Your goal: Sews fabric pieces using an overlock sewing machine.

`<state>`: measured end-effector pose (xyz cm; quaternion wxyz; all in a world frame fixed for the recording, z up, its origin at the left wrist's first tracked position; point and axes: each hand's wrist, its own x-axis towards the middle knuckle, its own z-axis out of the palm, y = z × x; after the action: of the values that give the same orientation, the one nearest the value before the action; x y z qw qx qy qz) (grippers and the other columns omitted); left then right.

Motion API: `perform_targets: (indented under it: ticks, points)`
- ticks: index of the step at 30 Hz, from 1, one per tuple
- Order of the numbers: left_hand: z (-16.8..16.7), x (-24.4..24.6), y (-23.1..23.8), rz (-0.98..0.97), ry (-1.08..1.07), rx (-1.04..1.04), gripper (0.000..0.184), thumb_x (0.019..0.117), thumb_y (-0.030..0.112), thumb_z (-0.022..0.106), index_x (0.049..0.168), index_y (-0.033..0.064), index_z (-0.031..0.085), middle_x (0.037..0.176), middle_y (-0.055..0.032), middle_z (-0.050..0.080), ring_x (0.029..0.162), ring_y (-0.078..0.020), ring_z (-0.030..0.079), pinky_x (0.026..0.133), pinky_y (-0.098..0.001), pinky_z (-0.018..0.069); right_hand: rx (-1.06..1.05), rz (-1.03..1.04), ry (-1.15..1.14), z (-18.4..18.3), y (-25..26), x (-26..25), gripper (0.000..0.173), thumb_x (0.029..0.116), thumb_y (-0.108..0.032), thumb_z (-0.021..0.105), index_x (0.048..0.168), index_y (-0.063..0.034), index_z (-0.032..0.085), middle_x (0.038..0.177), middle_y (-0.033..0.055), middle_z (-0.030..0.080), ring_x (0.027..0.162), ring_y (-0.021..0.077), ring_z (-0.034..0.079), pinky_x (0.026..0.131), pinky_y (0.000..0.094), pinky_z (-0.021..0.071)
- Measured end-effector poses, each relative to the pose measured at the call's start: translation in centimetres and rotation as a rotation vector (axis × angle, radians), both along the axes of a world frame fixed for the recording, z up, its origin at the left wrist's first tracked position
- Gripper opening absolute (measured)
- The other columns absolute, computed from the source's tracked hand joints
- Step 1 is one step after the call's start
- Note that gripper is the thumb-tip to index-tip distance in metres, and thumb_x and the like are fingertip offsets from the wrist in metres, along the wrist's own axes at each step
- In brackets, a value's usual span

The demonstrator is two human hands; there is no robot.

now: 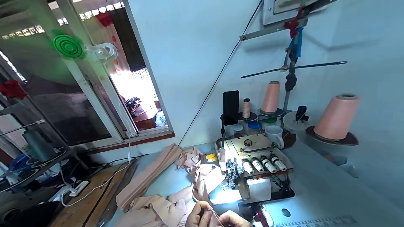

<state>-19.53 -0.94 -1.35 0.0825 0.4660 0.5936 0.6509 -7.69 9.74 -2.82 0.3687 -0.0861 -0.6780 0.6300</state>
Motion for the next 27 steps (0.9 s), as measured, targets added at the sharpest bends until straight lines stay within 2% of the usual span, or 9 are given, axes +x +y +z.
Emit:
perform_targets:
  ticks: [4,7,12,16,18,20,21,24,27]
  points:
    - [2.9,-1.1,2.0,0.021,0.139,-0.115,0.010,0.1001,0.002,0.053,0.103,-0.0013,0.062,0.085,-0.0008,0.065,0.076,-0.0029,0.062,0.073,-0.0207,0.0538,-0.024,-0.134,0.010,1.4,1.3,-0.4,0.007,0.0872,-0.004,0.074,0.084,0.0019,0.074,0.079,0.0059,0.070,0.068,0.0067,0.067,0.066,0.0239,0.0582]
    - [3.5,-1.5,4.3,0.038,0.221,-0.160,0.016,0.1000,0.008,0.054,0.100,-0.0008,0.067,0.085,-0.0019,0.067,0.079,-0.0032,0.064,0.077,-0.0214,0.0539,-0.084,-0.239,0.011,1.9,2.1,-0.5,0.008,0.0849,-0.003,0.075,0.081,0.0028,0.071,0.075,0.0051,0.068,0.066,0.0055,0.066,0.065,0.0233,0.0579]
    - [4.2,-0.1,8.0,0.154,0.201,-0.279,0.024,0.0980,0.018,0.058,0.096,-0.0016,0.072,0.095,-0.0092,0.069,0.094,-0.0097,0.064,0.091,-0.0282,0.0497,-0.165,-0.374,0.074,1.9,2.5,-0.6,0.013,0.0837,0.007,0.069,0.091,0.0052,0.059,0.073,0.0025,0.066,0.059,0.0051,0.065,0.058,0.0244,0.0591]
    - [3.6,0.5,9.1,0.234,0.220,-0.308,0.023,0.0946,0.019,0.061,0.093,-0.0004,0.072,0.092,-0.0086,0.068,0.090,-0.0108,0.063,0.089,-0.0280,0.0489,-0.164,-0.413,0.060,1.3,2.7,-0.5,0.015,0.0864,0.008,0.063,0.100,0.0089,0.057,0.077,0.0050,0.064,0.059,0.0051,0.064,0.057,0.0235,0.0578]
    - [3.6,1.1,8.7,0.250,0.330,-0.349,0.024,0.0970,0.020,0.060,0.094,0.0002,0.074,0.095,-0.0107,0.071,0.095,-0.0163,0.065,0.093,-0.0322,0.0488,-0.165,-0.421,0.055,1.2,2.8,-0.5,0.016,0.0861,0.009,0.062,0.101,0.0093,0.057,0.078,0.0053,0.064,0.060,0.0048,0.064,0.058,0.0232,0.0581]
    - [4.8,2.8,7.7,0.297,0.557,-0.433,0.027,0.0990,0.016,0.058,0.100,-0.0022,0.078,0.107,-0.0193,0.074,0.108,-0.0340,0.070,0.103,-0.0472,0.0488,-0.141,-0.435,0.049,1.2,2.9,-0.5,0.017,0.0860,0.007,0.063,0.101,0.0098,0.057,0.077,0.0059,0.065,0.060,0.0051,0.064,0.058,0.0235,0.0578]
    - [5.8,4.1,7.3,0.308,0.619,-0.503,0.026,0.0999,0.012,0.057,0.104,-0.0038,0.077,0.113,-0.0212,0.074,0.112,-0.0379,0.069,0.105,-0.0489,0.0486,-0.126,-0.448,0.046,1.1,3.0,-0.6,0.016,0.0861,0.006,0.064,0.100,0.0102,0.057,0.077,0.0063,0.064,0.060,0.0049,0.063,0.059,0.0232,0.0572]
    - [6.2,6.9,6.6,0.377,0.675,-0.609,0.029,0.0988,0.002,0.052,0.117,-0.0047,0.074,0.120,-0.0213,0.072,0.112,-0.0396,0.070,0.102,-0.0482,0.0519,-0.092,-0.483,0.049,0.9,3.1,-0.6,0.014,0.0860,0.004,0.065,0.098,0.0092,0.059,0.075,0.0038,0.062,0.062,0.0010,0.058,0.060,0.0180,0.0520]
    - [3.4,7.0,6.8,0.502,0.800,-0.521,0.031,0.0944,-0.001,0.056,0.118,0.0009,0.076,0.121,-0.0161,0.074,0.109,-0.0354,0.073,0.095,-0.0472,0.0564,-0.083,-0.507,0.039,0.9,3.1,-0.6,0.013,0.0863,0.005,0.064,0.098,0.0083,0.059,0.075,0.0028,0.062,0.063,-0.0010,0.056,0.060,0.0152,0.0493]
